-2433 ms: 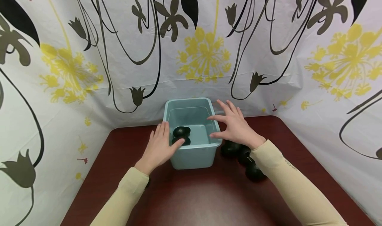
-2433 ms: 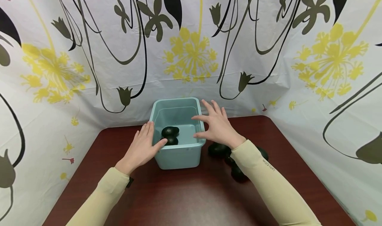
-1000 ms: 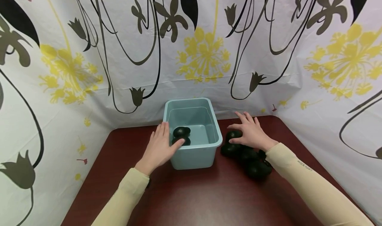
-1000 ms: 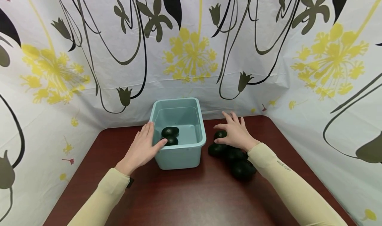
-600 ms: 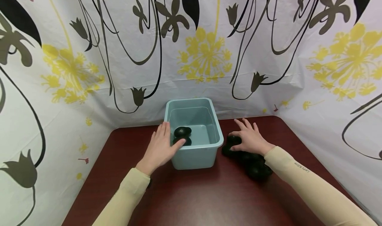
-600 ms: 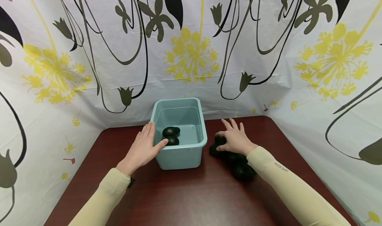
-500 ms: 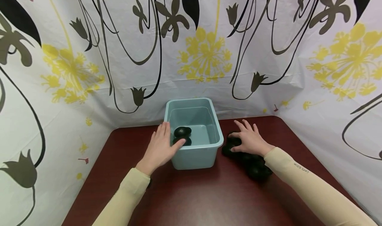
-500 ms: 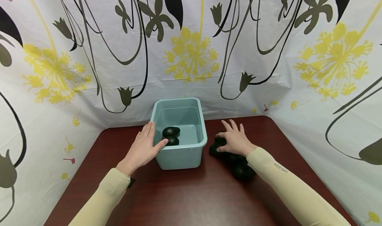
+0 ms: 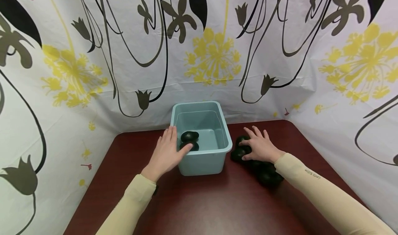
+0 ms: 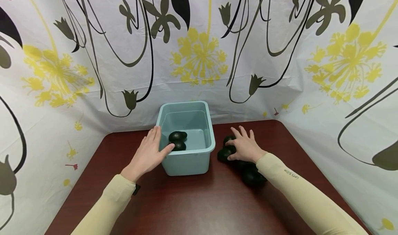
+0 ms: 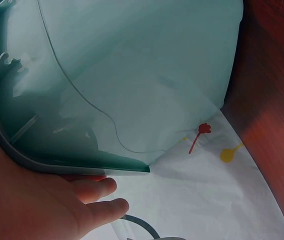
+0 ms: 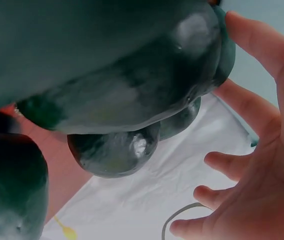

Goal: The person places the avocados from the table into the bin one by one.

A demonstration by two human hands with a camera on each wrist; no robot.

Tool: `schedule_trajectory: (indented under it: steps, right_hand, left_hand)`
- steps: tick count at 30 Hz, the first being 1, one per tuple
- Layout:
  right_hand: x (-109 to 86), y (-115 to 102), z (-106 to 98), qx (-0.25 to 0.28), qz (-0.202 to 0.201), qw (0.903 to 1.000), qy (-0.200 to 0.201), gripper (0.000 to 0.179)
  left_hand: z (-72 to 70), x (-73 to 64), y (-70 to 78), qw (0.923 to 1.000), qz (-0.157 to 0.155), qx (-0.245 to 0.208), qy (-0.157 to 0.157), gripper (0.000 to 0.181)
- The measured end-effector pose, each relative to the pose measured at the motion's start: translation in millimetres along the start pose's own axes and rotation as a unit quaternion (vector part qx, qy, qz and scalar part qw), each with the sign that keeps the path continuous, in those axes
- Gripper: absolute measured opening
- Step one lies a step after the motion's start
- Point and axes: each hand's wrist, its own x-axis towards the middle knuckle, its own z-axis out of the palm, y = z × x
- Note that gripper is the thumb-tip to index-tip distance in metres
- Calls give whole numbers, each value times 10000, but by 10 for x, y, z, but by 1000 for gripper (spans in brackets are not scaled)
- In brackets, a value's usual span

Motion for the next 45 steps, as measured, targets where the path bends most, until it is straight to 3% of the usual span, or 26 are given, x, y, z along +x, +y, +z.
schedule_trajectory:
  steps: [29, 45]
  right_hand:
    - [5, 45, 83, -302, -84, 9994, -164, 62]
    - [18, 31, 75, -511, -383, 9980, 34, 60]
  left_hand:
    - [-1, -32, 0, 9999, -17, -120, -37, 109]
    - [-12, -23, 0, 9999, -3, -146, -20, 109]
